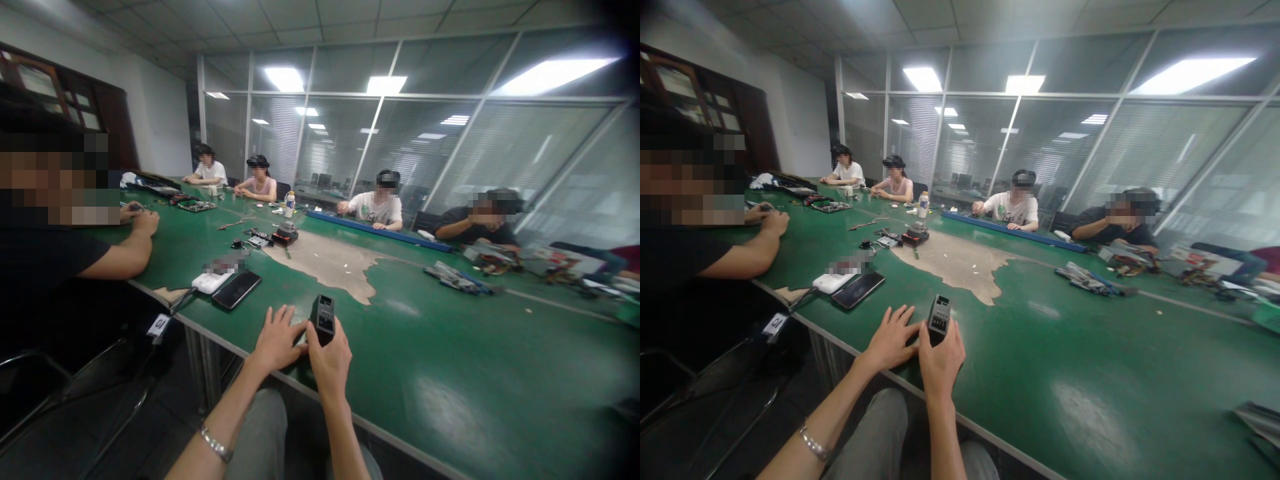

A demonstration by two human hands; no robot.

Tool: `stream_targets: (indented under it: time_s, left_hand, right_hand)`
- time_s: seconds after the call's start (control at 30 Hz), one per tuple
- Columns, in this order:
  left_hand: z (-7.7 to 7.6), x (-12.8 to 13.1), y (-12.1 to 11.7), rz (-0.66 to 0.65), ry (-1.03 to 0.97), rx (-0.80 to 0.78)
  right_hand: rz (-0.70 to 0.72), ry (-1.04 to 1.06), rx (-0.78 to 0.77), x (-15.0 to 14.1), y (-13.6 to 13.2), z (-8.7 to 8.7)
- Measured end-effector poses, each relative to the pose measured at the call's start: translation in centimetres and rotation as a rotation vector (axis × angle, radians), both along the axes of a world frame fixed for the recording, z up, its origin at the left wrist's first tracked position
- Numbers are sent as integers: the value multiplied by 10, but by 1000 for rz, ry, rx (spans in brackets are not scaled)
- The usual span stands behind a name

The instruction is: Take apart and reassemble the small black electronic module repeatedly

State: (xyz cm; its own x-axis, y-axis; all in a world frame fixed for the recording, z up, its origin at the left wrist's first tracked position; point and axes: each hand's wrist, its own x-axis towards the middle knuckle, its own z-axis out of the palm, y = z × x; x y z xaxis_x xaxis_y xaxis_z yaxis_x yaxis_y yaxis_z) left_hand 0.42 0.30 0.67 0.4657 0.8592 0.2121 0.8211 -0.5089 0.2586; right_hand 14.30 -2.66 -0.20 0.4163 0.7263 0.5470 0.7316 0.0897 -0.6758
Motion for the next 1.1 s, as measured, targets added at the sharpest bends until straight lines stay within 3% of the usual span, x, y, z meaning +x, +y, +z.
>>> stream_targets:
  time_s: [0.23,0.47,1.1]
  left_hand:
    - [-1,0,0,-4,-8,36]
    - [-1,2,0,8,-14,18]
    - [-2,2,-1,1,-24,14]
  right_hand:
    - [-153,121,173,1,-4,4]
    - [-449,156,125,12,-5,0]
    - [-329,-73,2,32,-5,-23]
